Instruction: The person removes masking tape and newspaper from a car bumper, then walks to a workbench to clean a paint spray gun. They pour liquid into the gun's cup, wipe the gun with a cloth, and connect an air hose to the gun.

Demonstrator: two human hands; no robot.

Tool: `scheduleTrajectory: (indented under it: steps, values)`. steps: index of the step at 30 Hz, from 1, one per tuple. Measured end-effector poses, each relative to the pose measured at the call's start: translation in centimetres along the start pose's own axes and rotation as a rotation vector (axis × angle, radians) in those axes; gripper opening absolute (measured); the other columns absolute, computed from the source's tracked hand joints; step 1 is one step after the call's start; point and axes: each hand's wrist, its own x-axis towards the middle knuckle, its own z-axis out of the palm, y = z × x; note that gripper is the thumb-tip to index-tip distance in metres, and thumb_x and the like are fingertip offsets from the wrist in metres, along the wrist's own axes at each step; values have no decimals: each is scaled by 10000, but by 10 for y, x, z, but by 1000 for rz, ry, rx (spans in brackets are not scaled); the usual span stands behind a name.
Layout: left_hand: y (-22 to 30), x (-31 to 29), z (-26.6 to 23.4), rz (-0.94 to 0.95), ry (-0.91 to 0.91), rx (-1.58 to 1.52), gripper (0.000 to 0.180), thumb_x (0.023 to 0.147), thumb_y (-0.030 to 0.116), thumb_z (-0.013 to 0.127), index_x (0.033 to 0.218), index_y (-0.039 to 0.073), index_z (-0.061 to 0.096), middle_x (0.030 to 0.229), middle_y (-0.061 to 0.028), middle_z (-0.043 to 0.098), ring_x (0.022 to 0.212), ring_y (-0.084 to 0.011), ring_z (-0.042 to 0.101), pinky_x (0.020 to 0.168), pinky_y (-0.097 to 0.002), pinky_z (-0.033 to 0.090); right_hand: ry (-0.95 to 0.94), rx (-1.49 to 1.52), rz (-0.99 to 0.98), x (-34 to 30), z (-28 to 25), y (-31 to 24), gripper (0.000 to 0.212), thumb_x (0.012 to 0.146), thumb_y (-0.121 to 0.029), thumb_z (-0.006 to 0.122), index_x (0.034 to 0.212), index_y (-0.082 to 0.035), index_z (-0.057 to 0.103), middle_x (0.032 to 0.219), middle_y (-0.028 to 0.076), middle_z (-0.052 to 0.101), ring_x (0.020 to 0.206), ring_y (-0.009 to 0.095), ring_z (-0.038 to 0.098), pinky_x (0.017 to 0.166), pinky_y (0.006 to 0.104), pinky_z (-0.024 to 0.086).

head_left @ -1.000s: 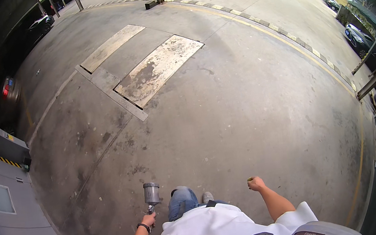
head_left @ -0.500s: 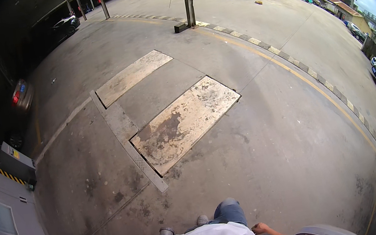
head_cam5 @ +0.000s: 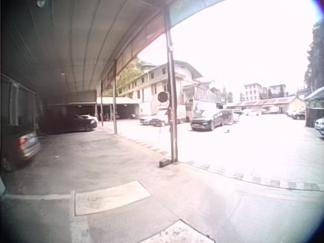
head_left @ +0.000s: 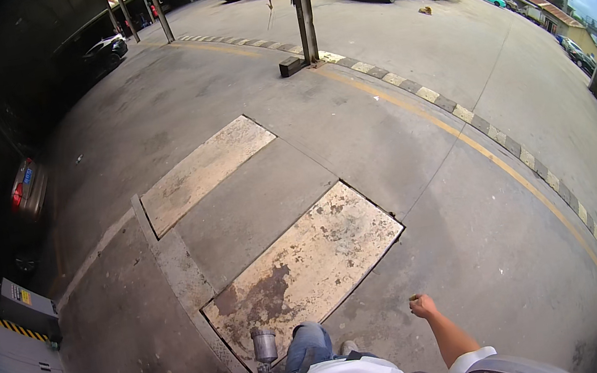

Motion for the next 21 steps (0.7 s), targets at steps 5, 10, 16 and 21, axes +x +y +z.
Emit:
scheduleTrajectory:
  steps: [5, 10, 16, 21]
  values:
    - [197, 87, 58, 107, 23, 406, 354, 1055, 344, 561, 968, 8, 625, 825, -142, 691, 623, -246, 653, 575, -401, 553, 208, 14, -377, 183, -127, -213, 356, 914, -248, 587, 1187, -62, 719, 922, 135, 783, 873, 273, 772, 818, 396, 587]
    - [417, 147, 68, 194, 52, 667, 328, 1045, 290, 555, 907, 4, 633, 791, -140, 679, 620, -244, 646, 554, -406, 529, 114, 187, -90, 283, -140, -269, 341, 915, -253, 607, 1177, -70, 726, 935, 141, 785, 848, 249, 776, 824, 385, 591]
    - [670, 190, 10, 142, 79, 529, 317, 1034, 225, 546, 834, -1, 643, 751, -138, 664, 616, -243, 637, 529, -413, 500, -517, -118, 420, 332, -89, -226, 274, 916, -273, 608, 966, -67, 781, 961, 84, 780, 757, 216, 750, 678, 393, 607]
    - [891, 271, -29, 97, 151, 40, 383, 961, 255, 571, 666, 14, 595, 607, -130, 607, 472, -249, 578, 448, -402, 463, -737, -141, 363, 477, -60, -276, 267, 896, -231, 641, 1045, -56, 778, 1011, 118, 772, 883, 236, 744, 759, 374, 581]
